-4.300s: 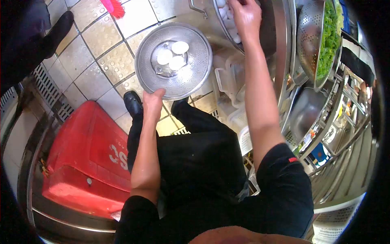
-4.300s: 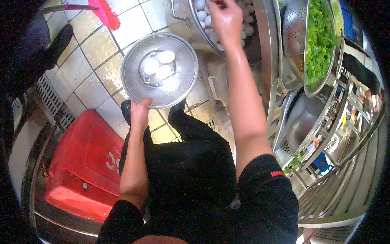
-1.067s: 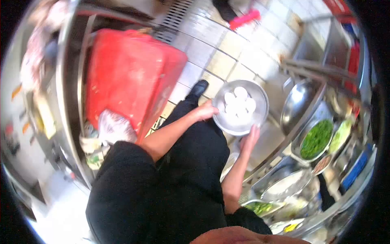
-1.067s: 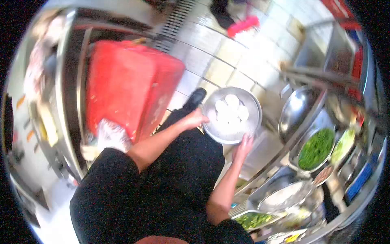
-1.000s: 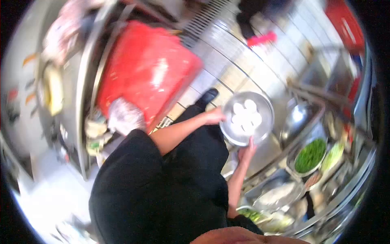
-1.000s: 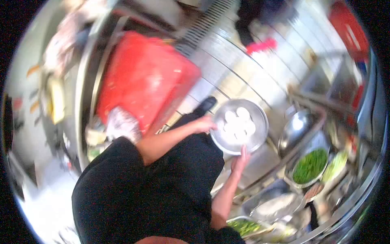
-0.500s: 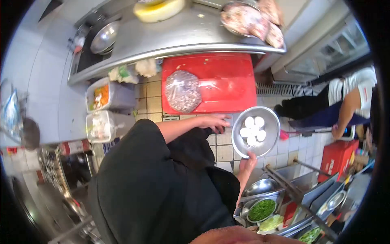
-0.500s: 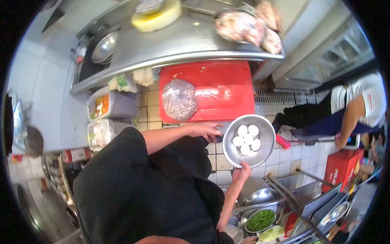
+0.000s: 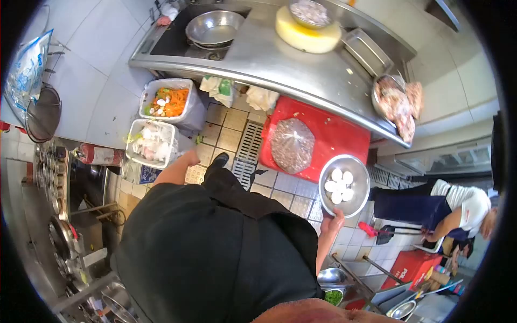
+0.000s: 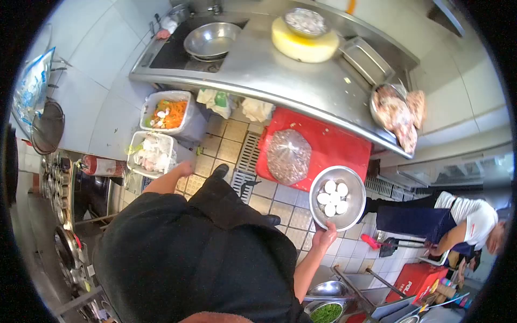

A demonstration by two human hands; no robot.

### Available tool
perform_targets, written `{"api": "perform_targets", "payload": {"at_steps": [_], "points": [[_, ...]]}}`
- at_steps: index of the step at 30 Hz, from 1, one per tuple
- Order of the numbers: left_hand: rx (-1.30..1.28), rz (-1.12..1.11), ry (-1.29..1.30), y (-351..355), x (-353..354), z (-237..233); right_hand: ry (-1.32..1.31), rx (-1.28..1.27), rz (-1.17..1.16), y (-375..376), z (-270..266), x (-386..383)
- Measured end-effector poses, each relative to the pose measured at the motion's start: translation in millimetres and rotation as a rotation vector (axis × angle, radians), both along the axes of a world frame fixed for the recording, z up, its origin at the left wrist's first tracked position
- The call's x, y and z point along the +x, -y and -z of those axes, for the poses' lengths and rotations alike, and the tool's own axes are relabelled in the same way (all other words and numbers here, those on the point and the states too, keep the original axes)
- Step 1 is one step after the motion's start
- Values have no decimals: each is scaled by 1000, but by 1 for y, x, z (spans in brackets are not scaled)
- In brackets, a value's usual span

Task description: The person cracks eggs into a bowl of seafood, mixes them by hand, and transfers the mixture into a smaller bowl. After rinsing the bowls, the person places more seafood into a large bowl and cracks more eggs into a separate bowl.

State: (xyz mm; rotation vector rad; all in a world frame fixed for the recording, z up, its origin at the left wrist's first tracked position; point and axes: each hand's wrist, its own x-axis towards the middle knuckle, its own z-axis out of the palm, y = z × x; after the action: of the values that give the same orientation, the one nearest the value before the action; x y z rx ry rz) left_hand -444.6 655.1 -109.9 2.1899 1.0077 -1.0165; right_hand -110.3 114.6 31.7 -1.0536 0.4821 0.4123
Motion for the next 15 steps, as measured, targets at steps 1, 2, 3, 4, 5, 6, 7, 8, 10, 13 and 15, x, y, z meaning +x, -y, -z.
{"api": "perform_targets", "payload": {"at_steps": [1, 2, 3, 4, 5, 6, 7, 8, 10, 13, 15], "points": [[-22, 138, 79, -22, -33, 39, -8, -3, 8, -28, -7, -3], [-34, 280, 164, -44, -66, 79, -17, -4, 18, -59, -14, -6], [-37, 417, 253, -67, -98, 115, -25, -6, 30, -89, -18, -11], [-67, 205, 230, -74, -91, 87, -37, 70, 24, -109, -9, -9], [-90, -23, 229, -81, -85, 60, -47, 67, 34, -137, -8, -12], [-96, -246, 244, -86, -74, 21, -56, 64, 44, -167, -11, -10], [-40, -271, 379, -104, -71, 33, -59, 61, 59, -194, -16, -12], [18, -285, 512, -122, -67, 42, -91, 35, 26, -213, -22, -17], [108, -55, 676, -165, -35, 72, -79, 82, 12, -263, -27, -10], [-230, -647, 803, -203, 64, -61, -11, 152, -45, -337, -32, 7], [-444, -726, 1037, -235, 105, -45, -35, 152, -70, -358, -15, 20]]}}
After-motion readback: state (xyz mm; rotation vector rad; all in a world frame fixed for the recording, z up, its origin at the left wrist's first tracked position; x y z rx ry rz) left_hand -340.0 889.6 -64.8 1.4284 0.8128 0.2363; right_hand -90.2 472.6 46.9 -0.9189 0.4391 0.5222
